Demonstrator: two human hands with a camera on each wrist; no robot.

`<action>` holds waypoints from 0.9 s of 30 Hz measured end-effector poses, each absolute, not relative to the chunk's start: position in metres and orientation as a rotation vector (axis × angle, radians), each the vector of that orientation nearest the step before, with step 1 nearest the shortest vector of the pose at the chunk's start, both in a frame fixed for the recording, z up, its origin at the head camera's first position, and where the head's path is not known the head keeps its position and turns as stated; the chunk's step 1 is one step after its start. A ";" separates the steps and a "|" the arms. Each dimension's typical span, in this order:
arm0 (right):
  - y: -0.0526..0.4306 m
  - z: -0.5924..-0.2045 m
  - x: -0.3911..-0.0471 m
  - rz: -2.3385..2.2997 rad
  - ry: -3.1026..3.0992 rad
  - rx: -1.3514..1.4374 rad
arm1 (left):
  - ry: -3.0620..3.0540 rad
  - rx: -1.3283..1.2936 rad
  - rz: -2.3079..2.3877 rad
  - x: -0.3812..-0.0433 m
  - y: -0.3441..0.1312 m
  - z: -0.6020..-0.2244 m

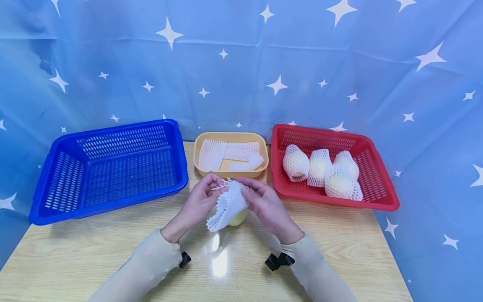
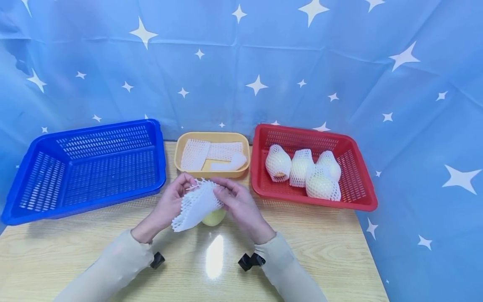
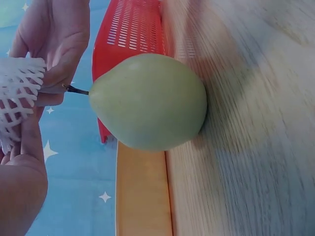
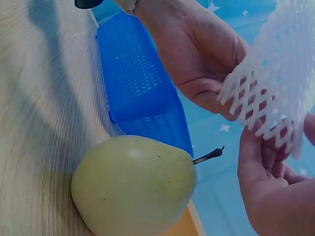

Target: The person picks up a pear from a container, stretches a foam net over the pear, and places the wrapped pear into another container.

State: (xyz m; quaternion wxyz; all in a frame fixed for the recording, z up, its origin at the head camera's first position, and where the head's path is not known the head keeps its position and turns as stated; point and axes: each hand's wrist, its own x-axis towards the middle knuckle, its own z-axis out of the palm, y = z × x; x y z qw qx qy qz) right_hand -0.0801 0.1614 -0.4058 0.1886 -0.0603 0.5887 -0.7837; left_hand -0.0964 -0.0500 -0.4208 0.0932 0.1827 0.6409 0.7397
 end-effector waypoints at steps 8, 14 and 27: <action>0.165 -0.406 -0.080 -2.006 1.830 -0.232 | 1.908 0.608 2.218 -0.095 -0.046 -0.413; 0.169 -0.408 -0.078 -2.059 1.793 -0.232 | 1.950 0.612 2.208 -0.094 -0.049 -0.415; 0.176 -0.423 -0.073 -2.344 1.391 -0.110 | 1.765 0.394 2.287 -0.082 -0.039 -0.439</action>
